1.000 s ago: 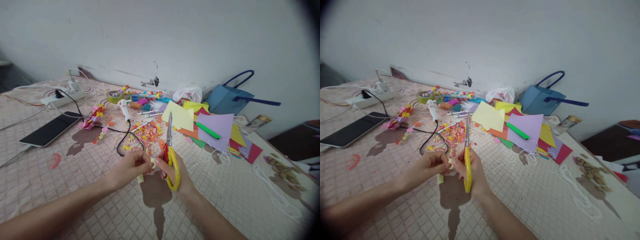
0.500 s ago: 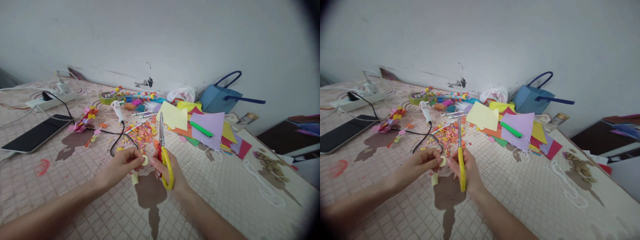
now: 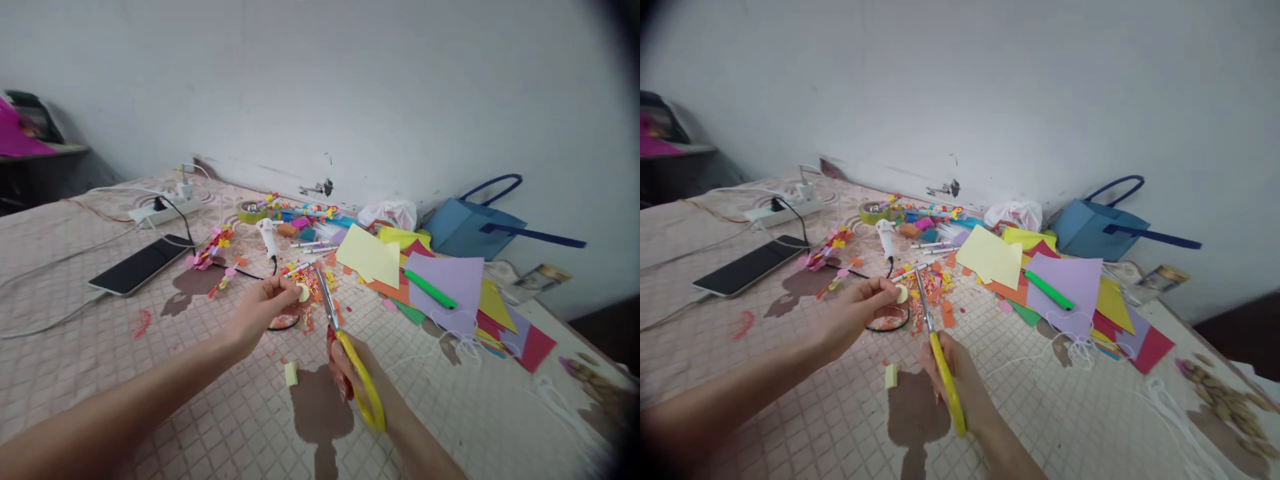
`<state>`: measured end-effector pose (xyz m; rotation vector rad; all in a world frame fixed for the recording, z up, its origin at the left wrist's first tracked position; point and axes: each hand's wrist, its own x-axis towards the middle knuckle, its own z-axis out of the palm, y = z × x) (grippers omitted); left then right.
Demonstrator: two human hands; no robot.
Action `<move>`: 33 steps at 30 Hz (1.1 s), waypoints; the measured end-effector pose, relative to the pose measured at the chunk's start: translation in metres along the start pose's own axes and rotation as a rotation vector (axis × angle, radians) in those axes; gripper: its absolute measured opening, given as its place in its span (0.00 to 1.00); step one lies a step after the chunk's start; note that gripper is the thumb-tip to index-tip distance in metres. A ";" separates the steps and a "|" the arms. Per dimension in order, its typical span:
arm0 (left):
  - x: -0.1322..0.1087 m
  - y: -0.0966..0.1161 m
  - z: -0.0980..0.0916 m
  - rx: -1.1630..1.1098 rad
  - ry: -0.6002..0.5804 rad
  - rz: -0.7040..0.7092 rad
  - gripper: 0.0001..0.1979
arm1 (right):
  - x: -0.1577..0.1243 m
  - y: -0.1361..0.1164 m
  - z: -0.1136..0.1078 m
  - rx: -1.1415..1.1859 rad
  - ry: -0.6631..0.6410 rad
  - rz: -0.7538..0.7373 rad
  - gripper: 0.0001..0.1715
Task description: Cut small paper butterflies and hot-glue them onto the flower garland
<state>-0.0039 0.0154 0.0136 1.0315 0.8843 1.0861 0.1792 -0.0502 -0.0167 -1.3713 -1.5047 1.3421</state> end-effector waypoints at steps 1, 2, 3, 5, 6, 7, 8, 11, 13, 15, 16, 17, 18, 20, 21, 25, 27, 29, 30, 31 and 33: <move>-0.001 0.001 -0.001 -0.008 -0.001 0.013 0.11 | -0.001 -0.001 0.001 -0.009 -0.024 -0.004 0.28; -0.001 0.003 -0.002 -0.016 -0.001 0.025 0.11 | -0.003 -0.003 0.002 -0.015 -0.041 -0.015 0.28; -0.002 0.005 -0.003 -0.025 0.001 0.034 0.11 | -0.004 -0.005 0.002 -0.024 -0.052 -0.032 0.28; -0.003 0.008 -0.004 -0.042 0.000 0.044 0.11 | -0.005 -0.008 0.004 -0.050 -0.060 -0.064 0.27; -0.004 0.010 -0.004 -0.052 -0.001 0.044 0.11 | -0.005 -0.009 0.004 -0.066 -0.059 -0.072 0.26; -0.004 0.011 -0.004 -0.063 -0.002 0.041 0.11 | -0.005 -0.009 0.004 -0.082 -0.057 -0.074 0.26; -0.005 0.011 -0.004 -0.075 -0.006 0.036 0.11 | -0.004 -0.008 0.004 -0.094 -0.053 -0.072 0.26; -0.006 0.011 -0.006 -0.094 -0.018 0.030 0.11 | -0.003 -0.005 0.004 -0.125 -0.051 -0.058 0.25; -0.006 0.009 -0.007 -0.091 -0.023 0.034 0.10 | -0.002 -0.004 0.003 -0.155 -0.057 -0.046 0.24; -0.006 0.008 -0.008 -0.081 -0.021 0.037 0.10 | -0.001 -0.004 0.003 -0.179 -0.058 -0.043 0.23; -0.005 0.008 -0.008 -0.077 -0.021 0.038 0.10 | -0.001 -0.004 0.003 -0.188 -0.054 -0.042 0.22; -0.005 0.007 -0.008 -0.073 -0.022 0.039 0.10 | 0.000 -0.004 0.003 -0.197 -0.047 -0.043 0.22; -0.005 0.007 -0.008 -0.072 -0.024 0.041 0.10 | 0.000 -0.004 0.003 -0.206 -0.039 -0.046 0.22; -0.005 0.007 -0.008 -0.073 -0.024 0.042 0.10 | 0.001 -0.005 0.002 -0.228 -0.025 -0.057 0.22; -0.005 0.007 -0.008 -0.072 -0.020 0.040 0.10 | 0.001 -0.004 0.002 -0.239 -0.021 -0.065 0.22; -0.006 0.008 -0.007 -0.068 -0.004 0.030 0.10 | 0.001 -0.003 0.001 -0.286 -0.019 -0.075 0.22; -0.007 0.009 -0.006 -0.067 0.002 0.024 0.10 | 0.001 -0.003 0.001 -0.297 -0.017 -0.069 0.21; -0.006 0.009 -0.006 -0.069 0.004 0.020 0.10 | 0.000 -0.004 0.002 -0.295 -0.014 -0.065 0.21; -0.006 0.009 -0.006 -0.071 0.003 0.020 0.11 | -0.001 -0.005 0.002 -0.292 -0.011 -0.063 0.21; -0.006 0.009 -0.007 -0.074 0.000 0.021 0.11 | -0.001 -0.006 0.002 -0.290 -0.007 -0.059 0.21; -0.006 0.008 -0.007 -0.076 -0.003 0.021 0.11 | -0.002 -0.009 0.003 -0.291 -0.010 -0.045 0.21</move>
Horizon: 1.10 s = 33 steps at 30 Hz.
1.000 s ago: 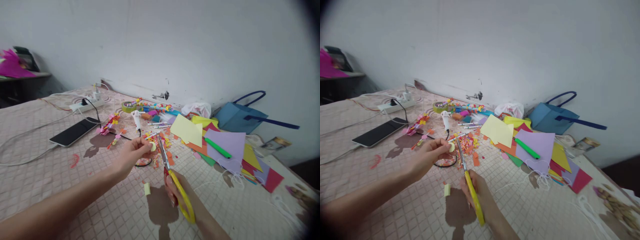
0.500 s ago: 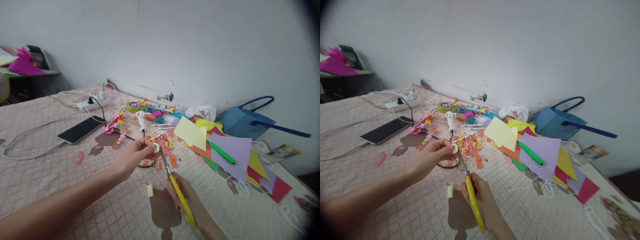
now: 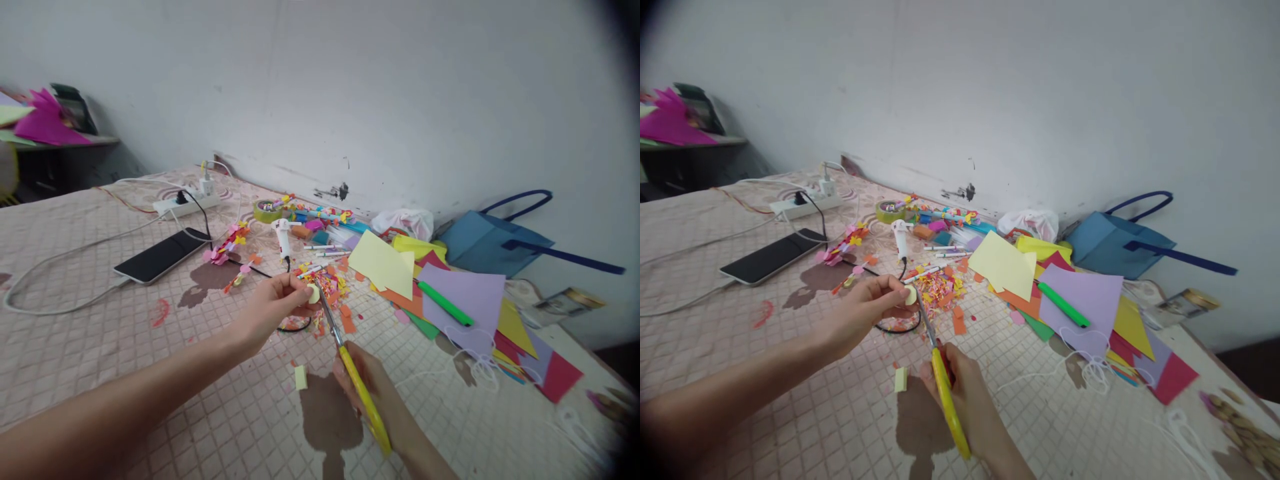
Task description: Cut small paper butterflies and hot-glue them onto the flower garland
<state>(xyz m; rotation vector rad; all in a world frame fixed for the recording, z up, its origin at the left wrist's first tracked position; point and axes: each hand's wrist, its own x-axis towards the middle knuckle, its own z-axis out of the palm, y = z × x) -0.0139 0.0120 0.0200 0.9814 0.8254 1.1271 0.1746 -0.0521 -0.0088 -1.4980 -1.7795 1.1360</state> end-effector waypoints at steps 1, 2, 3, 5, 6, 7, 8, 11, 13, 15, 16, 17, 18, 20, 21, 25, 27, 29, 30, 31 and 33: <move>0.000 0.000 0.000 0.003 0.002 -0.001 0.11 | 0.000 -0.001 0.000 0.000 -0.005 0.007 0.21; 0.000 0.000 0.000 0.006 0.004 -0.004 0.11 | 0.000 -0.001 0.000 -0.001 -0.005 0.013 0.21; 0.000 0.000 0.000 0.008 0.006 -0.007 0.11 | 0.000 -0.001 0.000 -0.001 -0.009 0.016 0.21; 0.000 0.000 0.000 0.012 0.011 -0.010 0.11 | 0.000 -0.001 0.000 0.004 -0.011 0.020 0.22; 0.000 0.001 0.000 0.016 0.014 -0.011 0.11 | 0.000 0.000 0.000 0.008 -0.011 0.020 0.22; 0.000 0.001 0.000 0.019 0.016 -0.012 0.11 | 0.000 0.000 0.000 0.012 -0.012 0.019 0.22; 0.000 0.001 0.000 0.023 0.017 -0.012 0.11 | 0.000 0.000 0.000 0.016 -0.012 0.019 0.22; 0.000 0.000 -0.001 0.025 0.010 -0.010 0.11 | 0.000 -0.003 0.000 0.023 -0.012 0.028 0.23; 0.000 -0.001 -0.001 0.016 0.003 -0.006 0.11 | -0.001 -0.005 0.000 0.034 -0.014 0.044 0.23; 0.000 -0.002 -0.002 0.008 -0.010 0.001 0.11 | -0.002 -0.007 0.000 0.051 -0.021 0.057 0.23; 0.001 -0.002 -0.002 0.005 -0.017 0.005 0.11 | -0.002 -0.007 0.000 0.056 -0.023 0.059 0.23; 0.001 -0.002 -0.003 0.004 -0.023 0.007 0.10 | -0.002 -0.007 0.000 0.059 -0.022 0.059 0.23; 0.001 -0.002 -0.003 0.006 -0.028 0.007 0.10 | -0.002 -0.007 0.001 0.059 -0.020 0.058 0.23; 0.001 -0.002 -0.003 0.011 -0.027 0.001 0.10 | -0.002 -0.006 0.001 0.064 -0.018 0.057 0.23; 0.001 -0.001 -0.003 0.013 -0.024 -0.001 0.10 | -0.001 -0.006 0.001 0.069 -0.018 0.056 0.23; 0.000 0.000 -0.003 0.007 -0.029 0.003 0.10 | 0.000 -0.001 0.002 0.098 -0.023 0.051 0.24; 0.001 0.001 -0.004 0.008 -0.043 0.009 0.10 | 0.000 0.002 0.002 0.108 -0.018 0.050 0.24; 0.001 0.001 -0.004 0.015 -0.048 0.008 0.10 | 0.001 0.006 0.002 0.121 -0.022 0.046 0.25; 0.001 0.001 -0.005 0.019 -0.048 0.001 0.10 | 0.001 0.008 0.002 0.135 -0.034 0.046 0.26; 0.001 0.001 -0.005 0.022 -0.048 -0.007 0.10 | 0.001 0.010 0.002 0.156 -0.049 0.048 0.27; 0.002 0.000 -0.005 0.027 -0.054 -0.020 0.11 | 0.001 0.012 0.002 0.202 -0.076 0.056 0.28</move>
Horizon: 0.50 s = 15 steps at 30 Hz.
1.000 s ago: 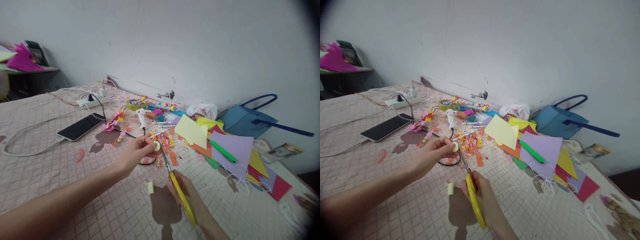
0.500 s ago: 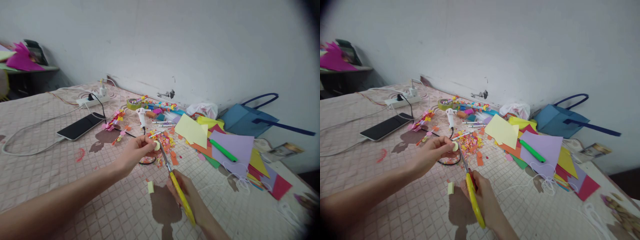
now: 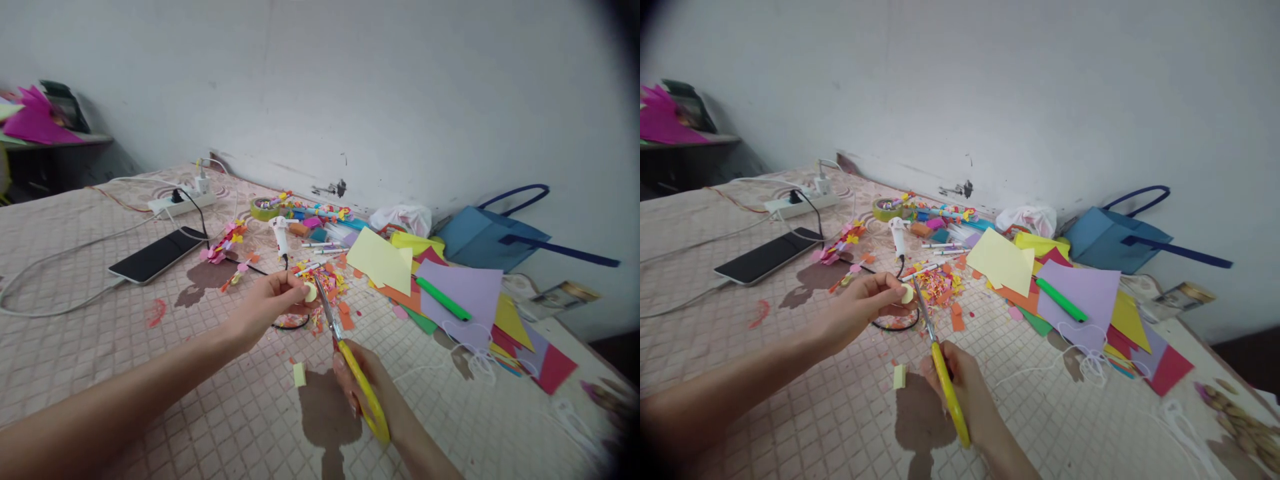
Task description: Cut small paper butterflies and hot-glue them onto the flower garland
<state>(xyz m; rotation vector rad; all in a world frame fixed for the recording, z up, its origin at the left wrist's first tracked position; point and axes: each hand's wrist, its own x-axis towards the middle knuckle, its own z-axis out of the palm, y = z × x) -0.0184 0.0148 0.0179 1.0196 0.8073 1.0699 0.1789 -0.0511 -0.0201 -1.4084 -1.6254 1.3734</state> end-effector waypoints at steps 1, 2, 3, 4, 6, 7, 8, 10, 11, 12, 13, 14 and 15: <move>0.000 -0.001 0.000 0.003 -0.006 -0.003 0.11 | 0.000 0.001 0.000 0.020 -0.011 0.006 0.28; 0.000 -0.001 0.000 0.007 -0.013 -0.006 0.11 | 0.001 0.001 0.000 0.034 -0.019 0.009 0.28; 0.000 -0.002 0.000 0.012 -0.019 -0.008 0.11 | 0.001 0.002 0.000 0.039 -0.024 0.012 0.28; 0.000 -0.002 -0.001 0.015 -0.024 -0.010 0.10 | 0.001 0.002 0.001 0.040 -0.029 0.016 0.28; -0.001 -0.003 0.000 0.020 -0.029 -0.017 0.10 | 0.000 0.000 0.001 0.039 -0.037 0.028 0.28; -0.001 -0.002 0.000 0.020 -0.029 -0.020 0.10 | 0.000 -0.002 0.001 0.036 -0.036 0.025 0.29; -0.001 -0.002 0.000 0.019 -0.028 -0.023 0.10 | -0.001 -0.004 0.001 0.031 -0.033 0.014 0.28; -0.001 0.000 0.002 0.022 -0.026 -0.029 0.10 | -0.003 -0.008 0.000 0.021 -0.032 -0.012 0.28; -0.002 0.001 0.002 0.025 -0.024 -0.032 0.10 | -0.003 -0.010 -0.001 0.012 -0.032 -0.023 0.28; -0.002 0.002 0.003 0.029 -0.022 -0.033 0.10 | -0.004 -0.011 -0.001 0.001 -0.032 -0.030 0.27; -0.002 0.003 0.003 0.033 -0.015 -0.033 0.10 | -0.004 -0.012 -0.002 -0.007 -0.033 -0.034 0.27; -0.002 0.004 0.004 0.038 -0.006 -0.035 0.11 | -0.004 -0.012 -0.002 -0.007 -0.034 -0.029 0.27; -0.002 0.005 0.004 0.046 0.002 -0.039 0.11 | -0.004 -0.012 -0.002 0.000 -0.034 -0.022 0.28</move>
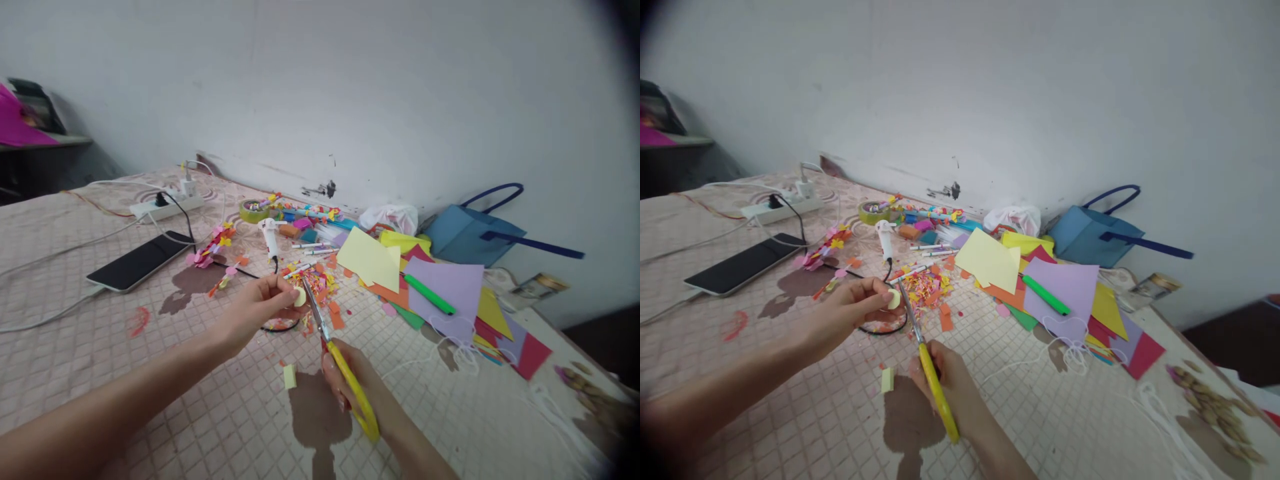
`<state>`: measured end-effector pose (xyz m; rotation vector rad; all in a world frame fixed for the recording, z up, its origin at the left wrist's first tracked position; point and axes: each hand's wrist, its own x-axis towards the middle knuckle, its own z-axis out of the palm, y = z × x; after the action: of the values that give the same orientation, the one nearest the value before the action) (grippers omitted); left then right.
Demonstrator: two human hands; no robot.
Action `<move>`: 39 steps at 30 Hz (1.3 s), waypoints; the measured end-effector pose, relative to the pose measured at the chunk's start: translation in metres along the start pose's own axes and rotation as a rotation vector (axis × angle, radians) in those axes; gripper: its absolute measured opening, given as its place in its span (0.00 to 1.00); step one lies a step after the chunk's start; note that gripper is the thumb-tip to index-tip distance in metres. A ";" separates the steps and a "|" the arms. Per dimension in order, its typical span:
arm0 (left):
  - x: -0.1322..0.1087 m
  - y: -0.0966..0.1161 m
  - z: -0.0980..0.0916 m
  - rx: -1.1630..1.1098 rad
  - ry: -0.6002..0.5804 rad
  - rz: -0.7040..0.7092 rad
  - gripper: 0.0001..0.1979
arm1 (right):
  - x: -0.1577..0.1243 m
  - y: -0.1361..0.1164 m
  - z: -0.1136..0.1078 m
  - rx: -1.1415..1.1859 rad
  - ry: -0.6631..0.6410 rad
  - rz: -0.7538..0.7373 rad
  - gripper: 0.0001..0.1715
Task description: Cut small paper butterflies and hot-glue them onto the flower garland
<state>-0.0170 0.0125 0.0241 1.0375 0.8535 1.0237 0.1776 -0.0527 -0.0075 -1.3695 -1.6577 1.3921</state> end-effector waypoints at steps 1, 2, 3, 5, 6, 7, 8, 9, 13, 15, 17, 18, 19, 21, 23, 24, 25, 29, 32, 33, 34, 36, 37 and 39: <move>0.000 0.000 0.000 0.012 0.002 -0.005 0.11 | 0.001 0.001 0.000 0.013 0.002 0.006 0.28; 0.000 0.001 0.000 0.029 -0.008 -0.015 0.11 | 0.002 0.001 0.000 0.032 0.007 0.011 0.28; 0.000 0.000 0.000 0.054 -0.030 -0.028 0.11 | 0.003 0.002 0.000 0.057 0.012 0.011 0.28; 0.000 -0.001 0.001 0.121 -0.092 -0.056 0.12 | 0.006 0.004 0.000 0.111 0.025 0.005 0.28; 0.000 -0.002 0.002 0.153 -0.120 -0.069 0.12 | 0.007 0.004 -0.001 0.140 0.033 0.002 0.28; 0.000 -0.003 0.002 0.180 -0.142 -0.082 0.12 | 0.008 0.004 -0.001 0.172 0.039 0.005 0.28; 0.000 -0.004 0.003 0.199 -0.155 -0.094 0.13 | 0.008 0.004 -0.001 0.201 0.039 0.011 0.27; -0.001 -0.005 0.004 0.211 -0.164 -0.102 0.13 | 0.008 0.003 -0.002 0.225 0.039 0.016 0.27; -0.002 -0.008 0.006 0.245 -0.192 -0.135 0.13 | 0.007 -0.001 -0.004 0.243 0.057 0.006 0.25; -0.002 -0.010 0.006 0.262 -0.220 -0.156 0.13 | 0.007 -0.002 -0.004 0.231 0.076 0.001 0.24; -0.002 -0.013 0.007 0.271 -0.251 -0.151 0.13 | 0.007 -0.001 -0.004 0.234 0.088 0.002 0.23; -0.002 -0.015 0.007 0.272 -0.267 -0.136 0.13 | 0.008 -0.001 -0.004 0.244 0.095 0.002 0.22; -0.001 -0.016 0.007 0.273 -0.279 -0.117 0.13 | 0.008 0.000 -0.004 0.255 0.101 0.000 0.21; -0.001 -0.019 0.007 0.287 -0.290 -0.085 0.12 | 0.009 0.002 -0.004 0.279 0.110 -0.011 0.20; -0.002 -0.021 0.008 0.317 -0.287 -0.068 0.12 | 0.010 0.005 -0.004 0.298 0.110 -0.030 0.19; -0.002 -0.021 0.008 0.337 -0.286 -0.057 0.12 | 0.011 0.006 -0.004 0.308 0.111 -0.041 0.19; -0.003 -0.021 0.008 0.358 -0.290 -0.044 0.11 | 0.012 0.007 -0.004 0.318 0.114 -0.048 0.19; -0.006 -0.023 0.009 0.463 -0.328 0.012 0.10 | 0.014 0.009 -0.004 0.350 0.148 -0.045 0.20; -0.009 -0.026 0.010 0.558 -0.365 0.053 0.08 | 0.015 0.006 -0.003 0.378 0.174 -0.033 0.22; -0.010 -0.027 0.010 0.592 -0.374 0.073 0.08 | 0.015 0.005 -0.003 0.384 0.174 -0.028 0.22; -0.011 -0.028 0.011 0.626 -0.381 0.095 0.07 | 0.015 0.004 -0.003 0.386 0.168 -0.023 0.22; -0.012 -0.029 0.012 0.696 -0.388 0.140 0.07 | 0.014 0.003 -0.002 0.383 0.146 -0.016 0.21; -0.012 -0.030 0.012 0.732 -0.388 0.159 0.07 | 0.015 0.002 -0.001 0.376 0.139 -0.014 0.20; -0.012 -0.030 0.013 0.796 -0.381 0.189 0.07 | 0.015 0.001 0.000 0.349 0.141 -0.008 0.17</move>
<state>-0.0009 -0.0073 0.0008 1.9458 0.8658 0.5900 0.1731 -0.0388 -0.0107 -1.2251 -1.2581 1.4614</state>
